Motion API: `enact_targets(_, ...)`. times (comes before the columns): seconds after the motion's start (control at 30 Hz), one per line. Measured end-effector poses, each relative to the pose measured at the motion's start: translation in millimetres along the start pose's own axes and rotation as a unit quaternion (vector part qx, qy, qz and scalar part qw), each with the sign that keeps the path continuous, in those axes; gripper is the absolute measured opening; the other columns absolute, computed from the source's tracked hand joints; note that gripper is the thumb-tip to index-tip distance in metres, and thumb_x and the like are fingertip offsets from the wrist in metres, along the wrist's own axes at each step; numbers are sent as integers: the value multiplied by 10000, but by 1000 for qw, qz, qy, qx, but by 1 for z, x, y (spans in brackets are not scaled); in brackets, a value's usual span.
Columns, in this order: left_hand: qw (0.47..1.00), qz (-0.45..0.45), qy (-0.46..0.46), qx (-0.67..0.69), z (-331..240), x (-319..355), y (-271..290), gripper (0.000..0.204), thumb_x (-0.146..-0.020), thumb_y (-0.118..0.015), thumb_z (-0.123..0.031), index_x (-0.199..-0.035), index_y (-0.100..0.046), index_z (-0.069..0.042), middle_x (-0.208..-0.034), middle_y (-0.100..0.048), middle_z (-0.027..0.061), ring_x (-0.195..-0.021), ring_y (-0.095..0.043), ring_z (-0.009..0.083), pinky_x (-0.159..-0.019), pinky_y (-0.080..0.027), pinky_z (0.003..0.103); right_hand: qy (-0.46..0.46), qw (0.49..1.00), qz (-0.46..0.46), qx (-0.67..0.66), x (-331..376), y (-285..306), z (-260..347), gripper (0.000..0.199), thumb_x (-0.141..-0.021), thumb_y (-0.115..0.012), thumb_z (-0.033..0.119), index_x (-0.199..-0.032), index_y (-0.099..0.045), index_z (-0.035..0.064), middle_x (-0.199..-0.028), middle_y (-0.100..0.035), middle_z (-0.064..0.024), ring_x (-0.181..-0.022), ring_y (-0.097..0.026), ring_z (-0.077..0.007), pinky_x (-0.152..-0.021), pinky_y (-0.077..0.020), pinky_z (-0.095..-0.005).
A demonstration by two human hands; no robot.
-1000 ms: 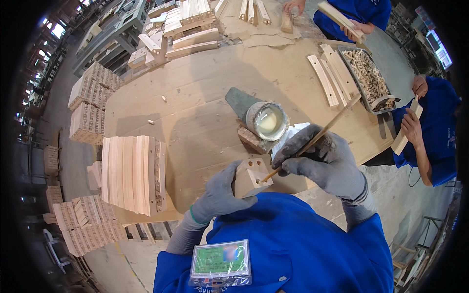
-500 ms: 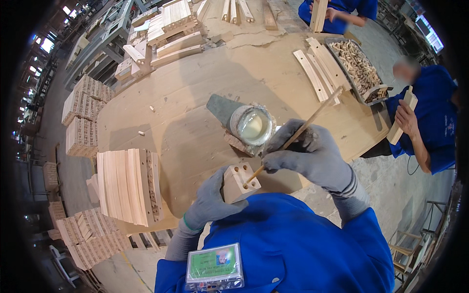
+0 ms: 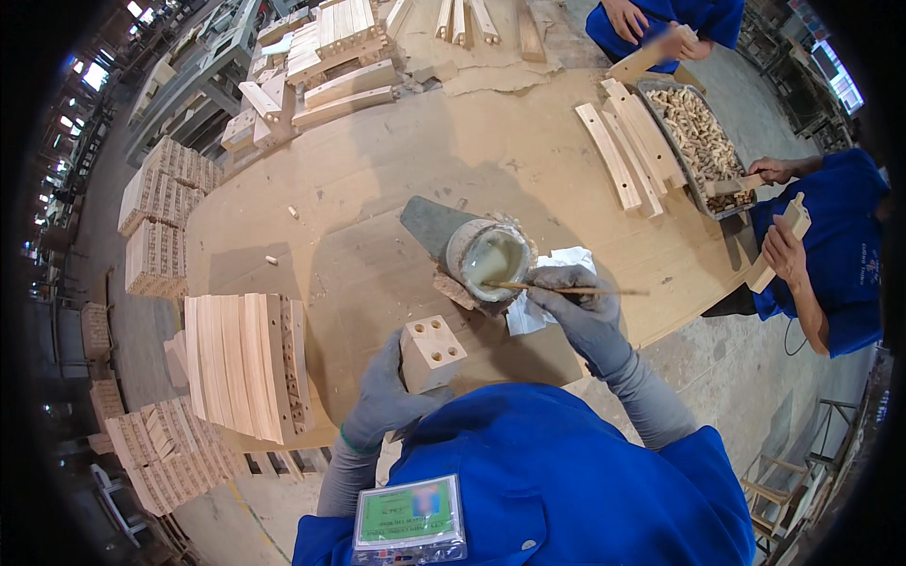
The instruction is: The person applies glue into pre-drilled holes of small wooden blocks using a thin stick, then places the blocks into a wooden crate. The process is repeated for multiple blocks in a factory setting.
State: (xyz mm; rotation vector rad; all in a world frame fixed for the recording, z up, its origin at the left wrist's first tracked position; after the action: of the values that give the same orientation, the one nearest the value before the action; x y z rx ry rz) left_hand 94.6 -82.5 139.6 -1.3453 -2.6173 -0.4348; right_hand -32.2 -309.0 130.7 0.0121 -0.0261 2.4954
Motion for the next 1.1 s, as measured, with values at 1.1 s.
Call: enact_targets(1.1, 986, 23, -50, -156, -9, 1, -10, 819, -557, -817, -136, -1273, -439, -14, -1131, -584, 106, -1020, -580, 183, -876, -471, 329, -87, 976, 187, 64, -12, -38, 109, 176, -832, -698, 102, -896, -592, -21, -776, -639, -75, -696, -639, -120, -643, -528, -241)
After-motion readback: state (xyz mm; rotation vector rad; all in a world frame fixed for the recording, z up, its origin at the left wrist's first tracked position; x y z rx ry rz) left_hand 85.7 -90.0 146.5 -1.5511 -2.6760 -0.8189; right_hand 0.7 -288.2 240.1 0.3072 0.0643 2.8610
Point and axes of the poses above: each hand's wrist, its own x-axis away from the middle knuckle, its own y-axis out of the back of the hand, z = x × y, the point moved 4 cm from there along -x, towards the middle knuckle
